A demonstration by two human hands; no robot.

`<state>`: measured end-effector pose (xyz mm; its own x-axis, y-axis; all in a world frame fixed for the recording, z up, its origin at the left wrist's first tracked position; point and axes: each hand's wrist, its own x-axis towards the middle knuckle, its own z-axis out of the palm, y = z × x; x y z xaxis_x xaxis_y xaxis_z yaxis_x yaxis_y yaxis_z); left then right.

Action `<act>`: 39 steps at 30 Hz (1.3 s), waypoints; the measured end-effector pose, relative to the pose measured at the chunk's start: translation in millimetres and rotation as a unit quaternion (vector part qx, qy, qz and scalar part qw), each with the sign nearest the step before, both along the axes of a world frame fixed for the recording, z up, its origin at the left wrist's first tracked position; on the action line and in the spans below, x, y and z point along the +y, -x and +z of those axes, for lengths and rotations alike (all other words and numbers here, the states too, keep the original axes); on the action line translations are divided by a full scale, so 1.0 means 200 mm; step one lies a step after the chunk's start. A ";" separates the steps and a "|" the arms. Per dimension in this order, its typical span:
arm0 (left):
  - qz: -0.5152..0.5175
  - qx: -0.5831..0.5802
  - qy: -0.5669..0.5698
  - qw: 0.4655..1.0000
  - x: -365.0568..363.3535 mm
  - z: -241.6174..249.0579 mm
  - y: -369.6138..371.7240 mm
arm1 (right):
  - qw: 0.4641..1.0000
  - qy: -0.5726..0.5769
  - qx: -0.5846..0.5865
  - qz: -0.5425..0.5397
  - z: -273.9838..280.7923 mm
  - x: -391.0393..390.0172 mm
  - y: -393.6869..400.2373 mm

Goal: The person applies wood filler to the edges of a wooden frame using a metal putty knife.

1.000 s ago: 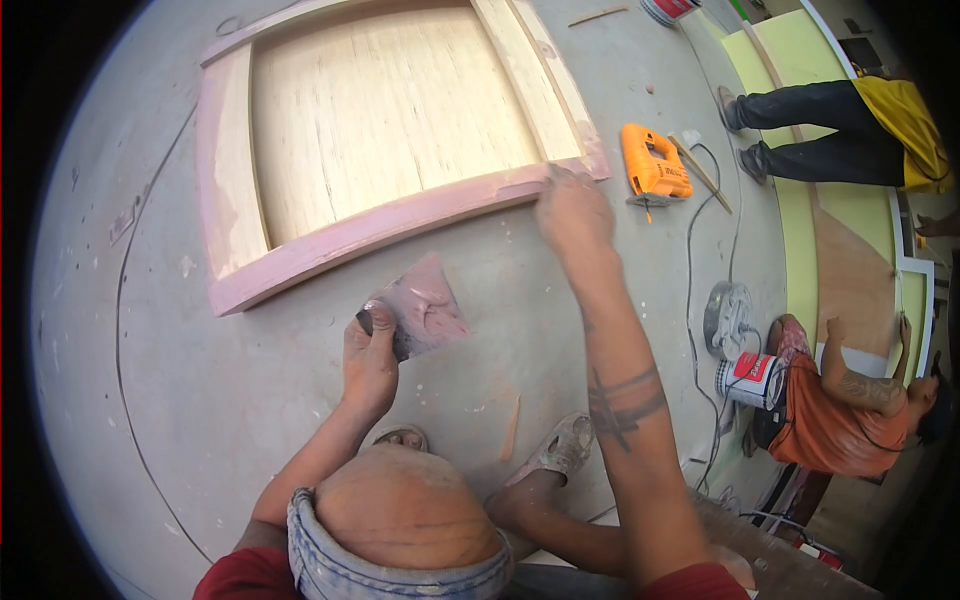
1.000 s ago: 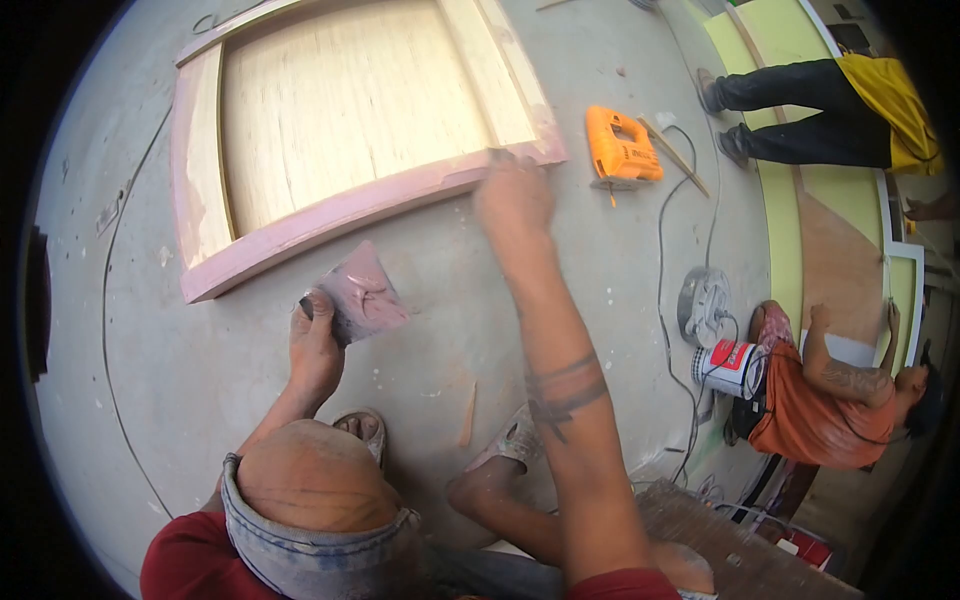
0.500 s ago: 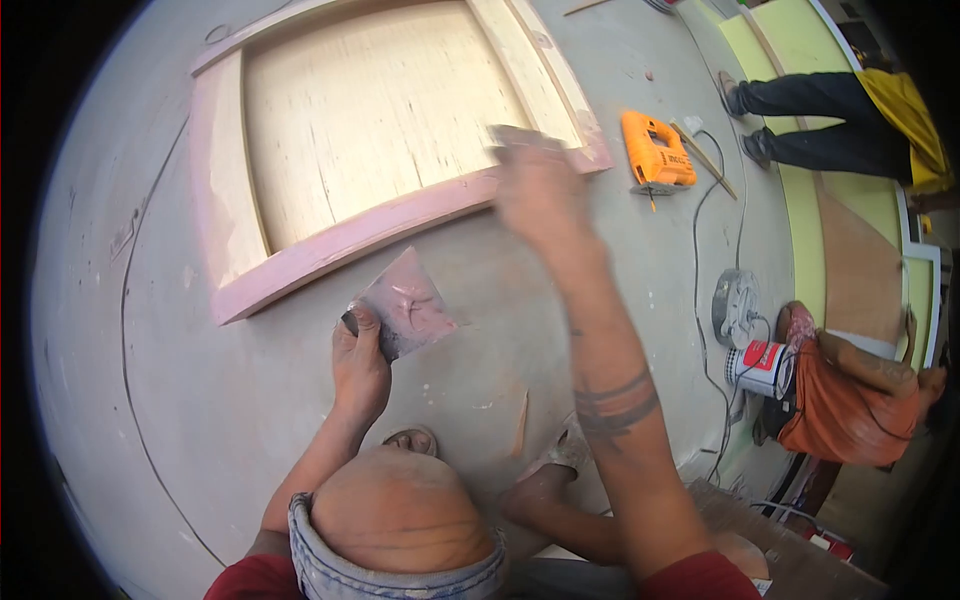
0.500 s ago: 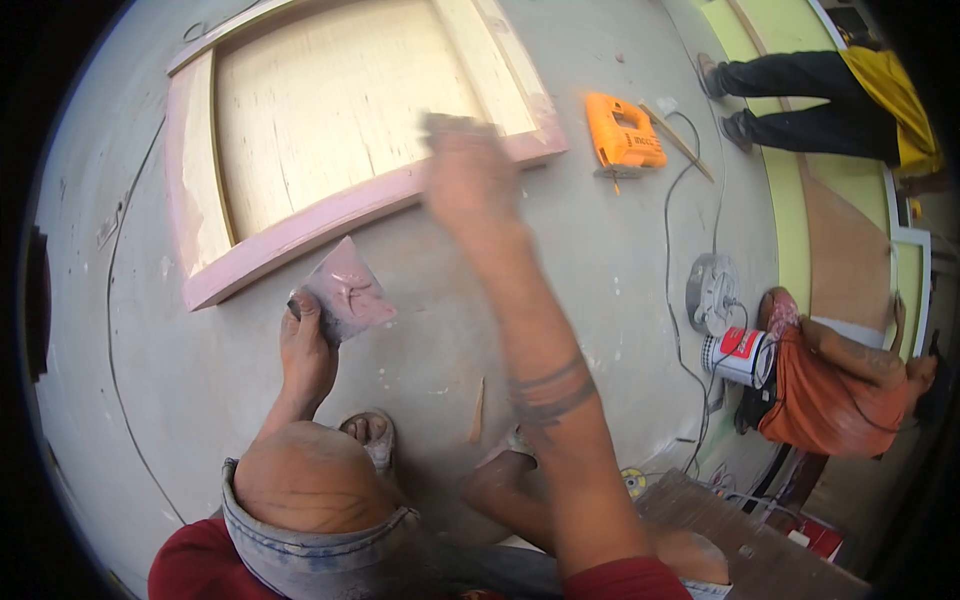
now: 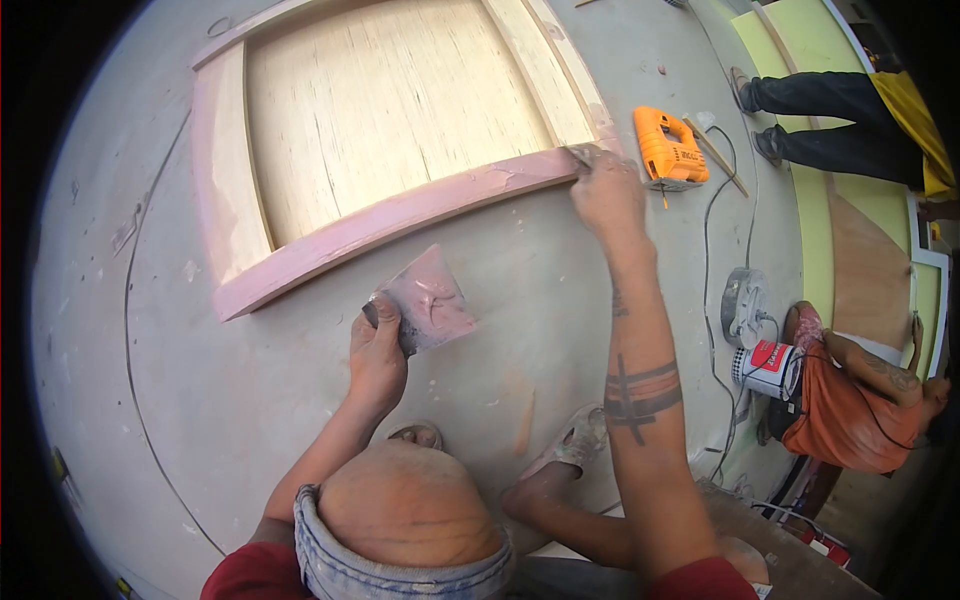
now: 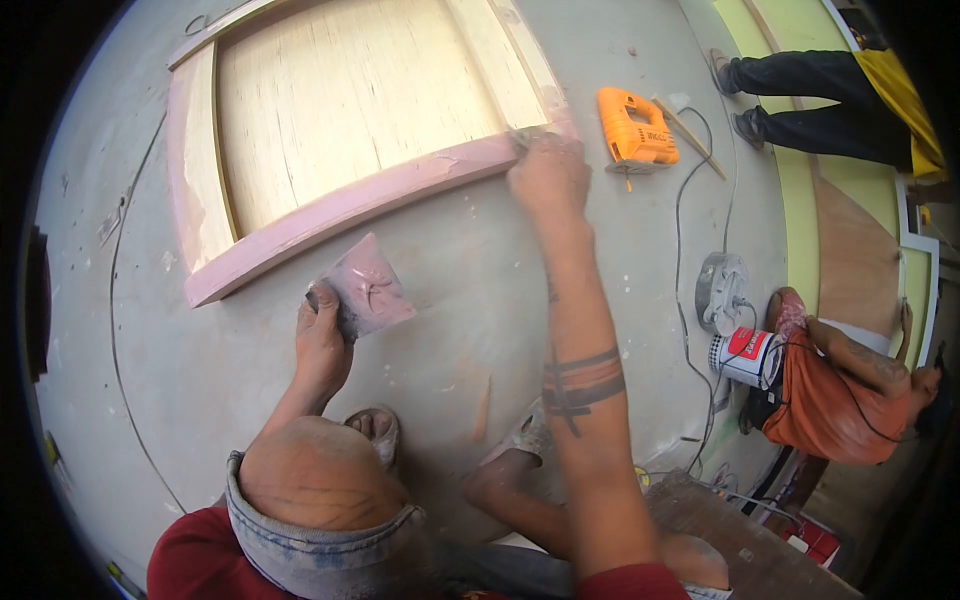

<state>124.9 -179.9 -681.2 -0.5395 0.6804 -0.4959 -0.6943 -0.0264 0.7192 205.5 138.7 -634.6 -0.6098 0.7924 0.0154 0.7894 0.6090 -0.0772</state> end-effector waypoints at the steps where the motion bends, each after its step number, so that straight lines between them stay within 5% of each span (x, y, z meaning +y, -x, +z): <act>1: 0.001 -0.003 -0.003 1.000 0.01 0.00 0.00 | 1.000 -0.008 -0.003 0.011 0.00 -0.05 0.03; 7: 0.005 -0.034 -0.026 0.999 0.02 -0.03 -0.02 | 0.991 0.069 -0.060 0.101 0.09 -0.45 0.21; 10: 0.012 -0.171 -0.056 0.984 0.02 0.04 0.00 | 0.965 0.225 0.006 0.138 0.21 -0.45 0.17; 13: 0.017 -0.355 -0.071 0.932 0.00 0.02 0.05 | 0.914 0.250 0.198 0.252 0.29 -0.55 0.05; 16: -0.025 -0.462 -0.217 0.860 -0.05 -0.10 0.08 | 0.864 0.191 0.258 0.389 0.35 -0.75 -0.08; 20: -0.065 -0.410 -0.290 0.862 0.00 -0.01 0.12 | 0.827 0.065 0.249 0.499 0.25 -0.87 -0.22; 24: -0.050 -0.222 -0.187 0.956 0.05 0.15 0.15 | 0.866 -0.009 0.188 0.463 0.14 -0.78 -0.29; 26: -0.035 -0.313 -0.266 0.911 -0.03 0.03 0.20 | 0.886 0.009 0.147 0.440 0.20 -0.72 -0.31; 29: -0.021 -0.301 -0.322 0.897 -0.02 0.05 0.22 | 0.923 -0.017 0.012 0.384 0.14 -0.54 -0.38; 31: 0.009 -0.125 -0.232 0.965 -0.03 0.11 0.20 | 0.940 0.068 0.151 0.298 0.13 -0.50 -0.41; 32: 0.027 0.007 -0.183 0.983 -0.01 0.09 0.19 | 0.931 0.232 0.243 0.144 0.13 -0.51 -0.41; 34: 0.039 0.117 -0.127 0.984 -0.04 -0.01 0.22 | 0.768 0.501 0.393 -0.070 0.22 -0.61 -0.35; 36: 0.035 0.294 -0.100 0.950 0.02 0.08 0.21 | 0.512 0.657 0.524 -0.175 0.36 -0.66 -0.31; 38: 0.042 0.497 -0.041 0.866 0.06 0.17 0.18 | 0.674 0.548 0.495 -0.023 0.19 -0.76 -0.38; 39: 0.030 0.535 -0.093 0.839 0.10 0.18 0.18 | 0.678 0.544 0.494 -0.017 0.20 -0.80 -0.37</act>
